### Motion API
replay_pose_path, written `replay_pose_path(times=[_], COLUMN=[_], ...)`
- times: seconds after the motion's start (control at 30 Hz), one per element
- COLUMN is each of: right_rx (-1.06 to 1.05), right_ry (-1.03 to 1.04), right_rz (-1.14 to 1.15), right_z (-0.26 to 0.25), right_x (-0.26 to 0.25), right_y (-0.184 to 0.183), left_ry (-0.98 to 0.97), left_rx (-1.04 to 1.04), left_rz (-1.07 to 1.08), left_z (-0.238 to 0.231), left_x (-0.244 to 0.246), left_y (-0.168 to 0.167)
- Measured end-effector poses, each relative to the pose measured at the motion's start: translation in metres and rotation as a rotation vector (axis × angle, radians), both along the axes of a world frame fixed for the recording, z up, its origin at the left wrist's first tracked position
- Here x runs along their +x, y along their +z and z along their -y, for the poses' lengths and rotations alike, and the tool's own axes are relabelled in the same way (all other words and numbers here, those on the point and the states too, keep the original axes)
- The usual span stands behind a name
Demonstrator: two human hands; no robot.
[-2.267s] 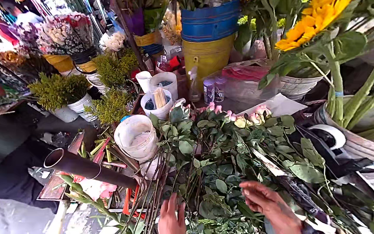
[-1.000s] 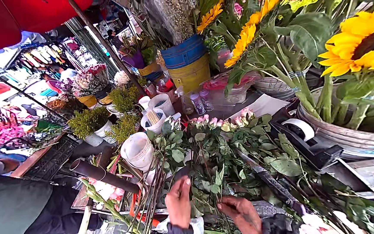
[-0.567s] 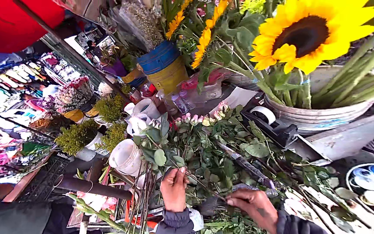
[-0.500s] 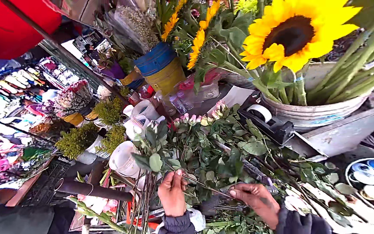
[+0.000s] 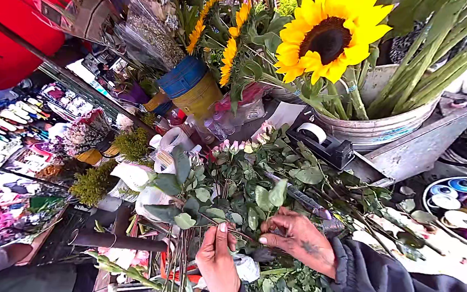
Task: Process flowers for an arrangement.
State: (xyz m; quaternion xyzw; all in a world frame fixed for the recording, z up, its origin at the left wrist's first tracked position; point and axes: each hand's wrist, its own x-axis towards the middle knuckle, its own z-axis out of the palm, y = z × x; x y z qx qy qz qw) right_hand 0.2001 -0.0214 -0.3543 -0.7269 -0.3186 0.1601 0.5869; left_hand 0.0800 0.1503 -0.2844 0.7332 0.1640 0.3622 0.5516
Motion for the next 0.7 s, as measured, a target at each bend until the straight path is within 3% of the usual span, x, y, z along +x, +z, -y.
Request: replay_pose_path(times=[0.1,0.3,0.43,0.7], right_rx=[0.023,0.014,-0.042,-0.066], right_ry=[0.052,0.302,0.278,0.213], right_rz=[0.074,0.527,0.709,0.876], right_z=[0.004,0.008,0.005,0.012], right_x=[0.003,0.000,-0.005,0.005], right_y=[-0.001,0.018,0.017,0.002], left_ry=[-0.060,-0.157,-0.108,-0.077], left_rx=[0.008,-0.031,-0.010,0.010], left_rz=[-0.003,0.081,-0.020,0.020], left_z=[0.003,0.002,0.008,0.005], left_x=[-0.004,-0.007,0.003,0.007], left_y=[0.001,-0.001,0.010,0.002])
